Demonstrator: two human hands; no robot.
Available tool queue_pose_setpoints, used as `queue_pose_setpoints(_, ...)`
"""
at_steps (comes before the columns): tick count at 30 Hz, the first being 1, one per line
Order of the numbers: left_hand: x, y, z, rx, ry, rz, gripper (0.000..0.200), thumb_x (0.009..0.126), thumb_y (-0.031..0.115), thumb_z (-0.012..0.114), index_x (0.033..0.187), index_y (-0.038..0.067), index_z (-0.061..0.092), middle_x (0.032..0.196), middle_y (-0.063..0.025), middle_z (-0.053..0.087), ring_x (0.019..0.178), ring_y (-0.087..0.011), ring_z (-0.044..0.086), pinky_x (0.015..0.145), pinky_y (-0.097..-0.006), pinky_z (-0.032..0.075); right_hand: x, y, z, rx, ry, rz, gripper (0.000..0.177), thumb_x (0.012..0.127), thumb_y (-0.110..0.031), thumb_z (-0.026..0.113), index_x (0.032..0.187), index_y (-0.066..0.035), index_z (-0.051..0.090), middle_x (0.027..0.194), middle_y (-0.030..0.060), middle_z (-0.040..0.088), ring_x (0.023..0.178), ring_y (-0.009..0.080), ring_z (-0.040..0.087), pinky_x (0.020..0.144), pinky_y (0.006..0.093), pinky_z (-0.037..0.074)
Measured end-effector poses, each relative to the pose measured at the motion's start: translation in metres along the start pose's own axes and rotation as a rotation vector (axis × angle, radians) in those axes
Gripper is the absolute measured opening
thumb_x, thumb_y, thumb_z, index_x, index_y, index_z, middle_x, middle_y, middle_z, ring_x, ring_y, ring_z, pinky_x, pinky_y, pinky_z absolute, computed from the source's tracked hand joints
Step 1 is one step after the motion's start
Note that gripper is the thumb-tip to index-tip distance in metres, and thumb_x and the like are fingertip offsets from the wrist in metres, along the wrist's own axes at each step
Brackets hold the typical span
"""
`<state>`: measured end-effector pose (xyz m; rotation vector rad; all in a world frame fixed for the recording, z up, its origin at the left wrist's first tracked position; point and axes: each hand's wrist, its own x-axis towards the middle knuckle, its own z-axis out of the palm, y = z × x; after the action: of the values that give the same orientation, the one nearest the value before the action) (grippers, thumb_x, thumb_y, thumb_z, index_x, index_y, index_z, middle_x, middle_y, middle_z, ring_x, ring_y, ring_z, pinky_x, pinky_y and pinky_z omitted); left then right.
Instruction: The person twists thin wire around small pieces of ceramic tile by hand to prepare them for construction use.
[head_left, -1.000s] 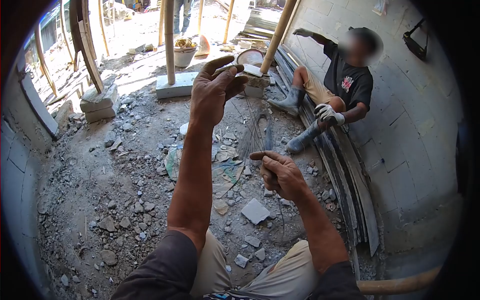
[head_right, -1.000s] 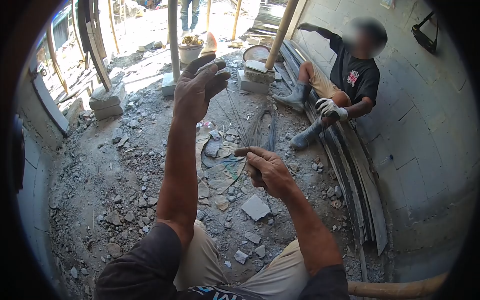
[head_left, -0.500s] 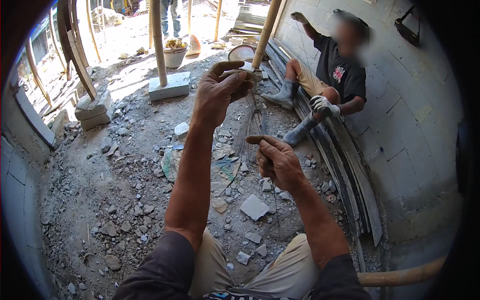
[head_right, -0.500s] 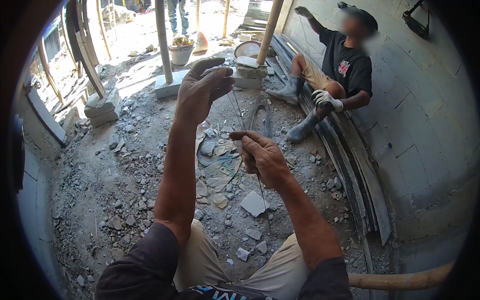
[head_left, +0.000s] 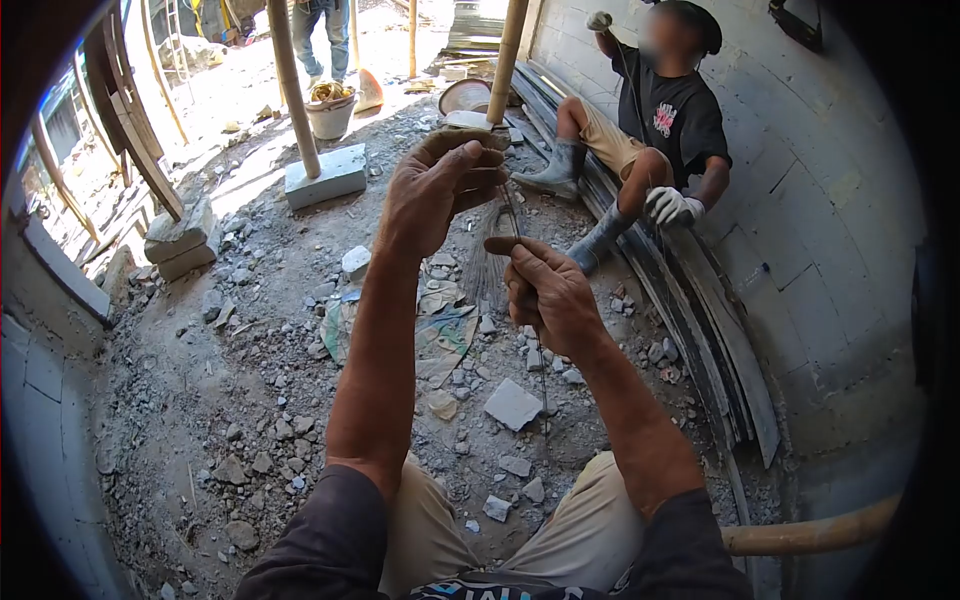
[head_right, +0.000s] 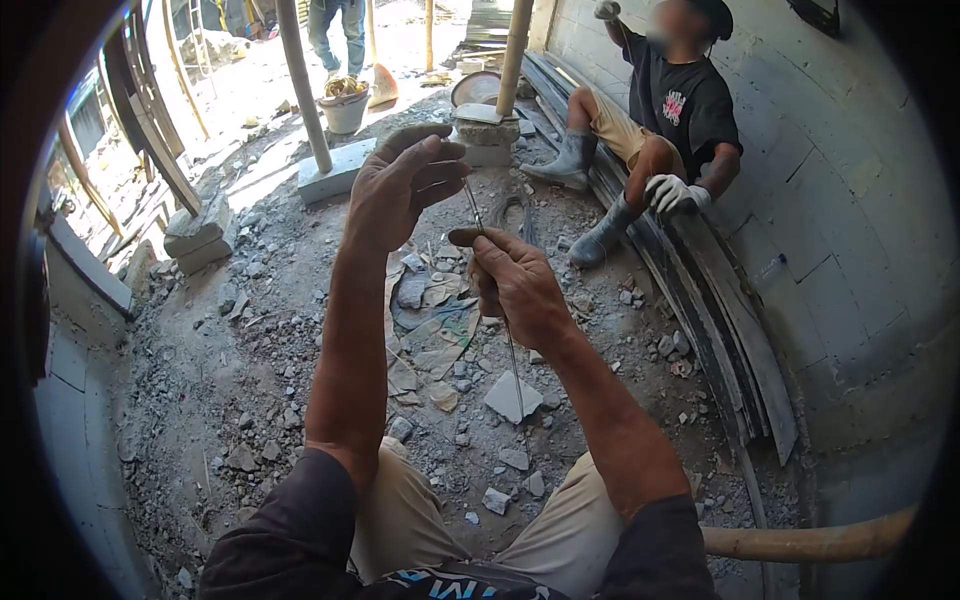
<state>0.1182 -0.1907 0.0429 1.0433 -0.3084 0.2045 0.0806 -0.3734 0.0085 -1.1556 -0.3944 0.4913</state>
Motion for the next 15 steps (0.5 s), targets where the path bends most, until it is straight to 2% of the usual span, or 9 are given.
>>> queue_pose_setpoints(10, 0.004, -0.010, 0.007, 0.017, 0.012, 0.097, 0.033, 0.089, 0.019, 0.064, 0.117, 0.004, 0.055, 0.102, -0.0136, 0.064, 0.086, -0.0212, 0.067, 0.077, -0.0330, 0.056, 0.002, -0.001, -0.004, 0.012, 0.023, 0.026, 0.031, 0.100, -0.019, 0.043, 0.121, 0.002, 0.051, 0.064, -0.0036, 0.044, 0.045, 0.0019, 0.034, 0.040, 0.0175, 0.032)
queue_pose_setpoints(15, 0.005, -0.011, 0.006, 0.040, 0.026, 0.069, 0.031, 0.088, 0.017, 0.065, 0.114, 0.003, 0.057, 0.100, -0.0127, 0.065, 0.084, -0.0204, 0.067, 0.075, -0.0314, 0.056, 0.001, 0.000, -0.005, 0.034, 0.021, 0.022, 0.029, 0.100, -0.019, 0.044, 0.119, 0.001, 0.053, 0.065, -0.0041, 0.045, 0.045, 0.0012, 0.034, 0.039, 0.0174, 0.031)
